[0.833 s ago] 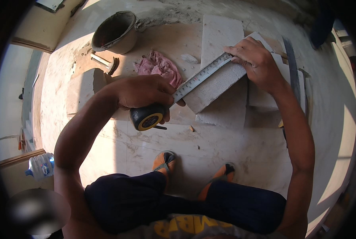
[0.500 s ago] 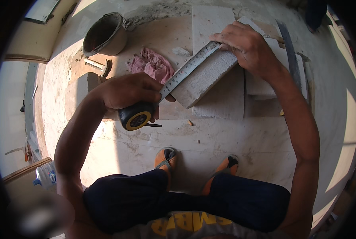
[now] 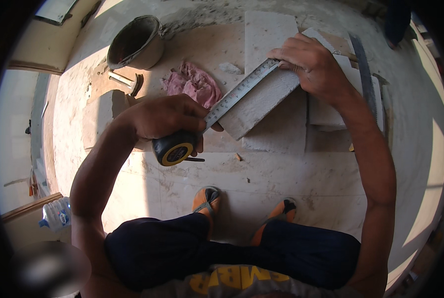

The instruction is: The person measures a lightweight concrete brick using a tape measure and then cuts through the brick using a hand saw.

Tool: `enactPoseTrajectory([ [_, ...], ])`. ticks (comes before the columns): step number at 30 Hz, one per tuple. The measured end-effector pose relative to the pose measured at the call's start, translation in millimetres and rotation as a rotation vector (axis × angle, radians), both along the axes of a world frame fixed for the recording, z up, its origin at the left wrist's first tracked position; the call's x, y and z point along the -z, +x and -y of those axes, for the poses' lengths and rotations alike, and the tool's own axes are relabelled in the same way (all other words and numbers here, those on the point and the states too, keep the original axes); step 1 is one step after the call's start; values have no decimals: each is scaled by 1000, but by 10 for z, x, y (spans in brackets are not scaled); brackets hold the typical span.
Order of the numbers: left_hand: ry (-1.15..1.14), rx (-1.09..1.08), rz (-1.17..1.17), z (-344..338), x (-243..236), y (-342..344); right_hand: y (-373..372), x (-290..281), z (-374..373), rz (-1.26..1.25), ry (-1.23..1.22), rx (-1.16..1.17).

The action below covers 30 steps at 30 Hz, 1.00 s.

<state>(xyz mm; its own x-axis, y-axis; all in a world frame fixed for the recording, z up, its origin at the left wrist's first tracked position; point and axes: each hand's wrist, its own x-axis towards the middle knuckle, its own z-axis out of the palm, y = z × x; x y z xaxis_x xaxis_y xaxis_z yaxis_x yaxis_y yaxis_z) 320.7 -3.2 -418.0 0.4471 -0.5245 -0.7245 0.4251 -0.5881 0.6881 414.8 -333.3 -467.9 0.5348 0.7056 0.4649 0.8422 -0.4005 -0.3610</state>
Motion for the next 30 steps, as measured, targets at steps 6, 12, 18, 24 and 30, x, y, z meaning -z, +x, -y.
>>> enactPoseTrajectory([
  [6,-7,-30,-18,-10,14,-27,12,-47,9,-68,-19,-9],
  [12,-18,-40,-17,44,-2,-33,87,-39,-44,-63,-27,-3],
  [18,-59,-26,-14,-32,71,-60,104,-118,-26,-181,-38,-33],
  [24,0,-87,9,77,-41,-91,169,-24,-63,-157,9,-19],
  [30,10,-53,41,2,61,-86,216,-86,-81,-186,-36,-48],
])
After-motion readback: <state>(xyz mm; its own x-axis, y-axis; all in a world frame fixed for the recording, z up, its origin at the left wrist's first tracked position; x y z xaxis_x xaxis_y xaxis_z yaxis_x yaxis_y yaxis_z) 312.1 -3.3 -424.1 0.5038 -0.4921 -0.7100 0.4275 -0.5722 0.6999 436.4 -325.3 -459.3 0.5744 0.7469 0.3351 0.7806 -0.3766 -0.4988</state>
